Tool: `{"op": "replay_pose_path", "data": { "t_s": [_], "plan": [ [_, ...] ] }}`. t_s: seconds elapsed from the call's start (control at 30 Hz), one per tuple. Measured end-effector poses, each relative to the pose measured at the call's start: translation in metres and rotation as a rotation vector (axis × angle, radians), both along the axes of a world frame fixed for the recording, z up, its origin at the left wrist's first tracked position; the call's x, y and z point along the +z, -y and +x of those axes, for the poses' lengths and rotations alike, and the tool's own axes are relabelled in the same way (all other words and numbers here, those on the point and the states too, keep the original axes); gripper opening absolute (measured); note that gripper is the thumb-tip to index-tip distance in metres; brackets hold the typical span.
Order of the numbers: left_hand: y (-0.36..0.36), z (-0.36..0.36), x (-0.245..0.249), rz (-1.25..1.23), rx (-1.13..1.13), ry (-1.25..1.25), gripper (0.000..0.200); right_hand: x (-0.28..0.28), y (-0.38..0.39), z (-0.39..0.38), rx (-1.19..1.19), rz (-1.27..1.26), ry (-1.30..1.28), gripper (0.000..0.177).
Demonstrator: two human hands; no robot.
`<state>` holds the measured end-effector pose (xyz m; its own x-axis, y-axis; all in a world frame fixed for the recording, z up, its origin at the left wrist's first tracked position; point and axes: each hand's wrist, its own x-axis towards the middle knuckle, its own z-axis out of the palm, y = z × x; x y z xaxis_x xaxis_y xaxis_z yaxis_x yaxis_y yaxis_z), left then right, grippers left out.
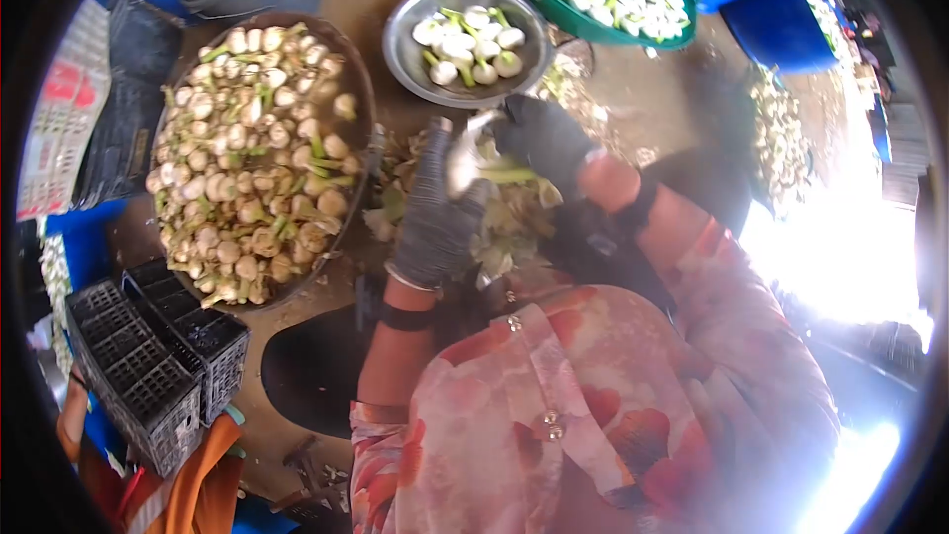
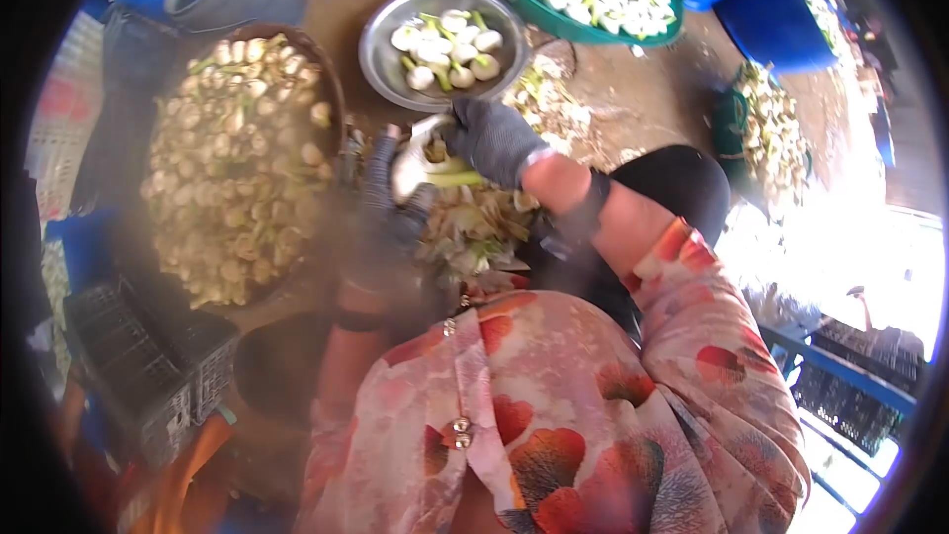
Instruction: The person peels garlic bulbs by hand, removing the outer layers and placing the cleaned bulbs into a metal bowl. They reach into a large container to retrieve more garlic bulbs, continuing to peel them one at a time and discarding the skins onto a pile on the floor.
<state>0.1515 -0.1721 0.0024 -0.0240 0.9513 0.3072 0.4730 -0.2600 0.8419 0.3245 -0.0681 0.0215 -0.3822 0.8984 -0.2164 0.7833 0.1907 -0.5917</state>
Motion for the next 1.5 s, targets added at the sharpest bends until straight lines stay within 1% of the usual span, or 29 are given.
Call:
{"op": "replay_pose_path", "data": {
  "t_s": [0.07, 0.13, 0.17, 0.2, 0.27, 0.33, 0.37, 0.4, 0.43, 0.47, 0.5, 0.53, 0.57, 0.6, 0.67, 0.7, 0.8, 0.87, 0.9, 0.93, 1.0, 1.07, 1.1, 1.17, 1.23, 1.3, 1.4, 1.47, 1.5],
  "plan": [
    [-0.002, -0.007, 0.011, -0.124, -0.044, 0.235, 0.064, -0.001, -0.022, 0.014, 0.001, -0.345, -0.013, 0.030],
    [-0.007, -0.011, -0.005, -0.185, -0.038, 0.669, 0.064, -0.018, -0.031, 0.028, 0.474, -0.204, 0.406, 0.033],
    [-0.012, -0.012, -0.005, -0.203, -0.023, 0.939, 0.064, 0.018, -0.017, 0.021, 0.347, -0.295, 0.357, 0.035],
    [-0.015, -0.015, -0.005, -0.205, -0.004, 0.871, 0.065, -0.010, -0.010, 0.027, 0.199, -0.243, 0.354, 0.042],
    [-0.017, -0.015, -0.005, -0.212, 0.035, 0.732, 0.066, -0.017, -0.031, 0.024, 0.298, -0.326, 0.189, 0.057],
    [-0.018, -0.010, -0.011, -0.155, 0.002, 0.196, 0.068, -0.002, -0.031, 0.031, 0.013, -0.558, -0.292, 0.069],
    [-0.022, -0.014, -0.011, -0.115, -0.003, -0.096, 0.069, 0.007, -0.028, 0.033, 0.032, -0.608, -0.354, 0.072],
    [-0.020, -0.005, -0.013, -0.223, -0.059, 0.531, 0.069, -0.009, -0.030, 0.035, 0.106, -0.601, -0.392, 0.066],
    [-0.025, -0.004, -0.017, -0.077, -0.047, 0.286, 0.071, -0.062, -0.047, 0.050, 0.725, -0.128, -0.307, 0.057],
    [-0.029, -0.003, -0.022, 0.076, 0.003, 0.047, 0.074, -0.054, -0.043, 0.042, 0.806, -0.091, -0.465, 0.045],
    [-0.030, 0.001, -0.027, 0.061, 0.022, 0.114, 0.069, -0.046, -0.040, 0.035, 0.893, -0.056, -0.618, 0.033],
    [-0.029, 0.003, -0.034, 0.039, 0.030, 0.197, 0.064, -0.012, -0.028, 0.020, 0.454, -0.760, -0.481, 0.029],
    [-0.029, 0.004, -0.028, -0.117, 0.032, 0.391, 0.060, -0.005, -0.026, 0.016, 0.390, -0.811, -0.434, 0.029],
    [-0.025, 0.006, -0.020, -0.272, 0.024, 0.593, 0.057, -0.017, -0.019, 0.017, 0.450, -0.683, -0.520, 0.034],
    [-0.027, 0.007, -0.019, -0.433, 0.037, 0.799, 0.051, -0.019, -0.013, 0.013, 0.116, -1.075, -0.571, 0.037],
    [-0.030, 0.005, -0.027, -0.428, 0.062, 0.799, 0.049, -0.012, -0.013, 0.013, 0.208, -0.953, -0.523, 0.037],
    [-0.026, 0.010, -0.035, -0.460, 0.115, 0.899, 0.044, -0.010, -0.013, 0.018, 0.173, -0.820, -0.499, 0.038],
    [-0.022, 0.011, -0.044, -0.468, 0.075, 1.250, 0.043, -0.013, -0.019, 0.029, 0.284, -0.771, -0.393, 0.041],
    [-0.019, 0.011, -0.057, -0.228, 0.051, 0.923, 0.043, -0.026, -0.020, 0.037, 0.474, -0.513, -0.160, 0.043],
    [-0.024, 0.006, -0.071, -0.268, 0.022, 1.057, 0.040, -0.043, -0.026, 0.042, 0.661, -0.239, 0.079, 0.044],
    [-0.036, 0.005, -0.082, -0.120, 0.106, 0.478, 0.039, -0.080, -0.024, 0.064, 0.795, -0.060, 0.153, 0.049],
    [-0.031, 0.001, -0.021, -0.093, 0.073, 1.352, 0.046, -0.094, -0.013, 0.051, 0.371, -0.438, 0.181, 0.066],
    [-0.029, 0.007, -0.013, -0.131, 0.092, 1.206, 0.051, -0.100, -0.007, 0.044, 0.130, -0.566, 0.183, 0.075],
    [-0.028, 0.010, -0.005, -0.186, 0.121, 0.891, 0.059, -0.100, -0.005, 0.031, -0.139, -1.173, -0.471, 0.075],
    [-0.025, 0.026, -0.019, -0.287, 0.106, 0.672, 0.069, -0.094, -0.008, 0.020, -0.245, -1.393, -0.837, 0.071],
    [-0.025, 0.031, -0.029, -0.249, 0.186, 0.536, 0.071, -0.068, -0.018, 0.011, -0.166, -1.285, -0.852, 0.065],
    [-0.023, 0.019, -0.035, -0.198, 0.353, 0.575, 0.070, -0.062, -0.083, 0.019, -0.516, -1.404, -1.471, 0.047],
    [-0.024, -0.003, -0.044, -0.227, 0.417, 0.758, 0.070, -0.048, -0.124, 0.018, -0.639, -0.909, -1.763, 0.073],
    [-0.026, -0.013, -0.045, -0.245, 0.441, 0.920, 0.069, -0.049, -0.129, 0.014, -0.638, -0.905, -1.758, 0.073]
  ]
}}
